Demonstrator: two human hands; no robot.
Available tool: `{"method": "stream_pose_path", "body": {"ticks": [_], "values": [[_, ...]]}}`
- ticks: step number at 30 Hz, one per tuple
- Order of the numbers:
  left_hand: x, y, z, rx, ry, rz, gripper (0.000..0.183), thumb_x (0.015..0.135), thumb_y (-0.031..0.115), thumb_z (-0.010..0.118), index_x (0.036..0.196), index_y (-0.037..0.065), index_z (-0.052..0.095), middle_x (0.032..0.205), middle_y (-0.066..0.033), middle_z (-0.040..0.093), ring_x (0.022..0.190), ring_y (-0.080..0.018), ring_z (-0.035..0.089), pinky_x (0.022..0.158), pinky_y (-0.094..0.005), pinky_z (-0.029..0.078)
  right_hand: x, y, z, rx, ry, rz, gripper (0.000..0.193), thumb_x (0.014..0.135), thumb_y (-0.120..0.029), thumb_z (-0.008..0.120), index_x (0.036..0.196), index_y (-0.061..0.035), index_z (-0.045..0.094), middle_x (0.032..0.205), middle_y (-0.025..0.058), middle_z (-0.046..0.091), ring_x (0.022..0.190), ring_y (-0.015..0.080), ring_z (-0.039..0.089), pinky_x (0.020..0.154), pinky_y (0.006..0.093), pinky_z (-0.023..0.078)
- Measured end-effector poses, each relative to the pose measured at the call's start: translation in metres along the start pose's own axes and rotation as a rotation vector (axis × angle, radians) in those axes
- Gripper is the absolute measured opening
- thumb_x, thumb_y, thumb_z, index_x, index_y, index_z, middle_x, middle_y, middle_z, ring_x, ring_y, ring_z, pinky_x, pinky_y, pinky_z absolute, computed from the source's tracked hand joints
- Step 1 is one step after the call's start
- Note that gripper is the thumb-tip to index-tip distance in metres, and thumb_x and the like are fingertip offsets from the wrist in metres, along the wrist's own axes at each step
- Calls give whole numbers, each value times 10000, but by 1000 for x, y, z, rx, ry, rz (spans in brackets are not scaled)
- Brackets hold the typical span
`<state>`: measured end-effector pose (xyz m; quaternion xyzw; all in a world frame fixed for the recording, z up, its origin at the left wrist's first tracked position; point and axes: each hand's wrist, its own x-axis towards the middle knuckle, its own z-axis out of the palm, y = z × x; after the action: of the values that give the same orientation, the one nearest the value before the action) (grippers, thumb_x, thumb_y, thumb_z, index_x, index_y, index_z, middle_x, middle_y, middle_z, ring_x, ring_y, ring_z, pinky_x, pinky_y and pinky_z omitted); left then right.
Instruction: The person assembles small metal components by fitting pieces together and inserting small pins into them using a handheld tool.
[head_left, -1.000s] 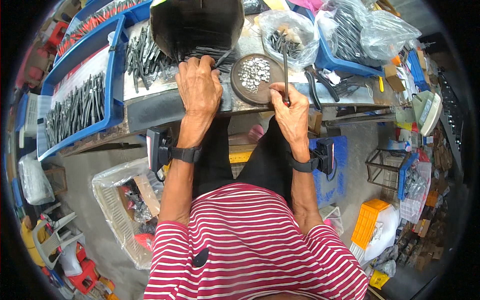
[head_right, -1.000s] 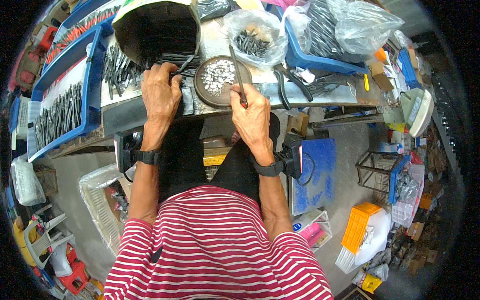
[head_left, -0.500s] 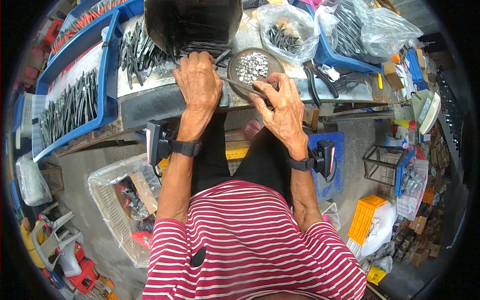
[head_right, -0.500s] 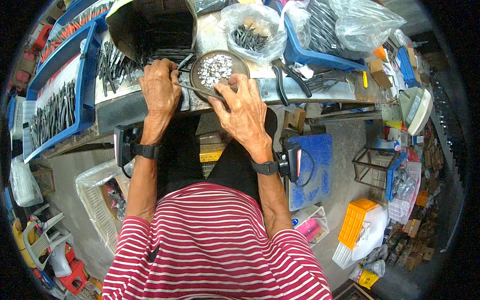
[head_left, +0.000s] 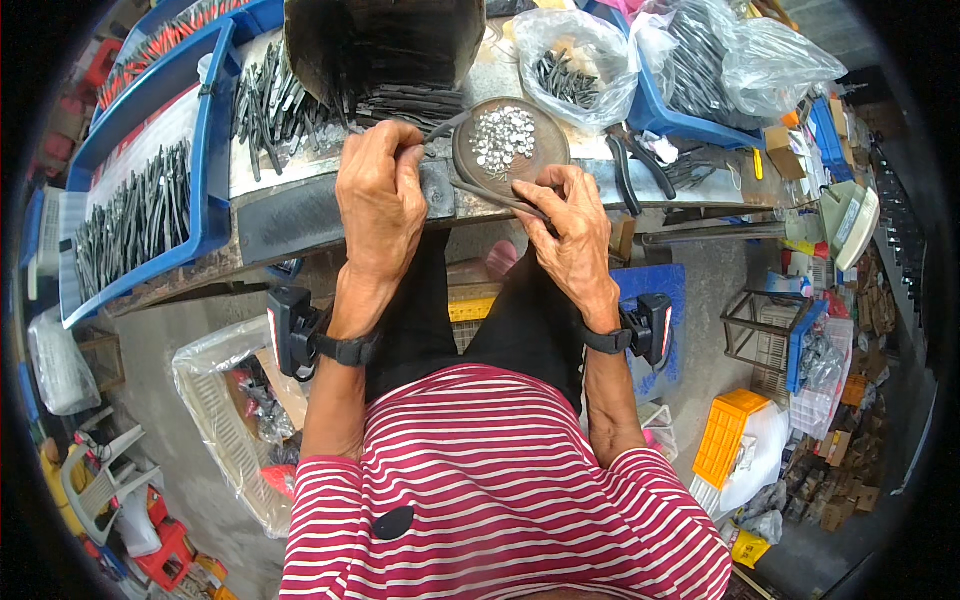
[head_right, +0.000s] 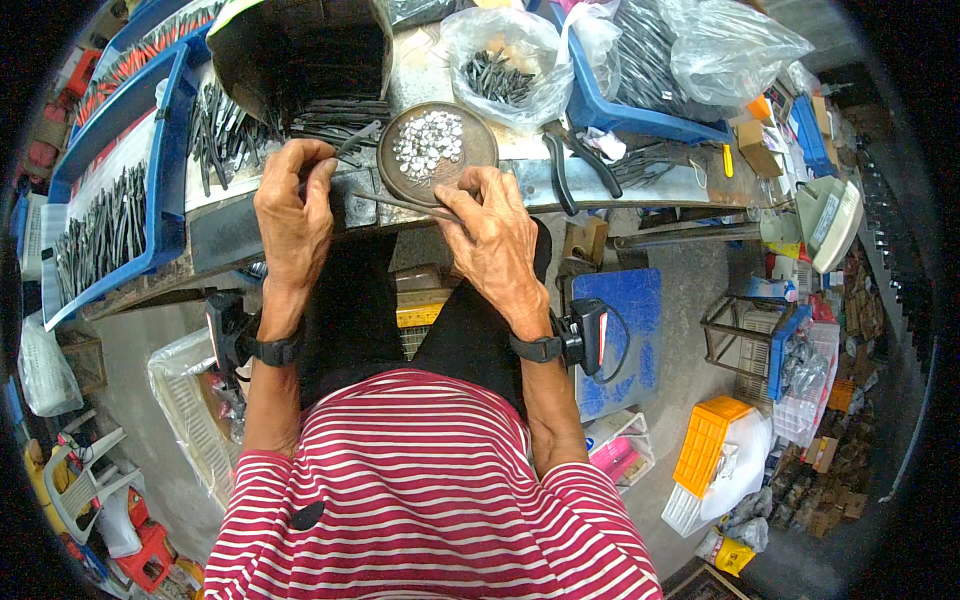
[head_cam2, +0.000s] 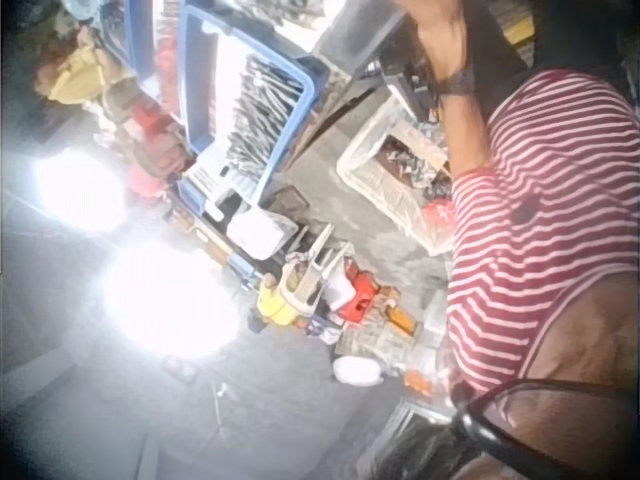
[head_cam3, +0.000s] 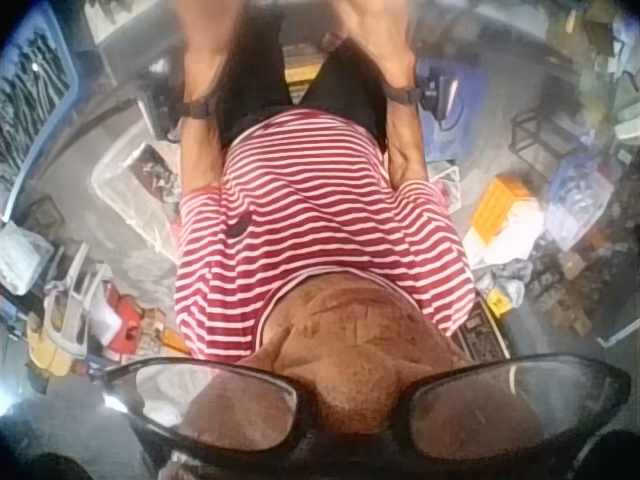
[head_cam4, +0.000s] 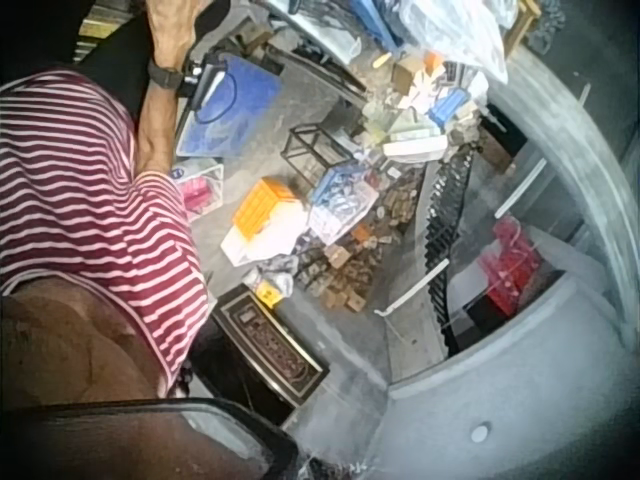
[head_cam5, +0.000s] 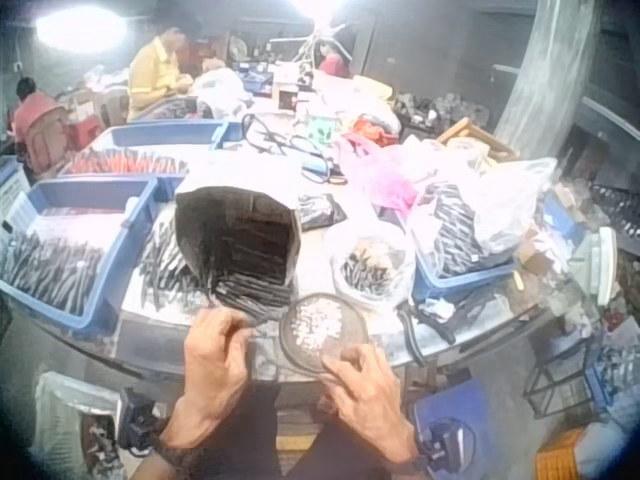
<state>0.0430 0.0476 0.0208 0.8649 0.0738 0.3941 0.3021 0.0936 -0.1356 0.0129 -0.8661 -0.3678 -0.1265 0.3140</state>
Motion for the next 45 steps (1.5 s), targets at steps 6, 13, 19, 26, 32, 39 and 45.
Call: {"method": "stream_pose_path", "body": {"ticks": [6, 13, 19, 26, 32, 39, 45], "values": [[-7, 12, -15, -410, -101, -293, 89, 705, -35, 580, 791, -18, 568, 728, -85, 571, 679, -167, 540, 625, -261, 431, 0, 7, 3, 81, 47, -24, 202, 627, -11, 654, 819, -45, 598, 827, 80, 526, 764, 254, 505, 653, 332, 419], [-13, 14, -19, -694, -113, -424, 83, 729, -38, 589, 806, -8, 583, 763, -21, 564, 685, -77, 519, 634, -200, 426, 3, 7, 4, 166, 42, 42, 134, 653, -15, 636, 771, -17, 574, 800, 93, 531, 750, 262, 500, 651, 341, 407], [-15, 19, -16, -802, -129, -415, 180, 731, -48, 580, 905, -4, 561, 798, -12, 550, 691, -49, 501, 626, -173, 413, 7, 5, 4, 195, 83, 116, 87, 702, -14, 604, 774, 3, 558, 738, 94, 529, 665, 231, 513, 598, 312, 408], [-14, 26, -12, -1148, -187, -597, 351, 737, -12, 590, 1071, 5, 483, 842, -17, 532, 716, -47, 469, 642, -163, 381, 19, -18, -13, 759, 23, 606, 66, 761, -39, 612, 800, 6, 586, 643, 5, 541, 531, 48, 465, 491, 183, 361], [-19, 20, 0, -1334, -256, -709, 298, 755, 32, 600, 1032, -19, 505, 853, -39, 560, 758, -88, 529, 700, -211, 442, 25, -19, -7, 997, 101, 554, 67, 723, -33, 622, 761, 6, 583, 620, 24, 554, 489, 64, 469, 456, 184, 367], [-24, 28, 4, -1273, -354, -804, 221, 796, 51, 558, 993, -40, 520, 758, -56, 558, 632, -105, 541, 548, -216, 472, 25, -28, -5, 1048, 123, 511, 101, 731, -15, 602, 825, 11, 574, 689, 46, 575, 525, 68, 476, 470, 185, 381], [-25, 31, 3, -1258, -404, -833, 205, 796, 9, 522, 984, -74, 509, 735, -72, 543, 549, -93, 540, 530, -230, 501, 21, -31, -4, 950, 105, 500, 127, 751, -39, 579, 867, 12, 573, 743, 51, 590, 616, 73, 545, 500, 185, 423]]}}
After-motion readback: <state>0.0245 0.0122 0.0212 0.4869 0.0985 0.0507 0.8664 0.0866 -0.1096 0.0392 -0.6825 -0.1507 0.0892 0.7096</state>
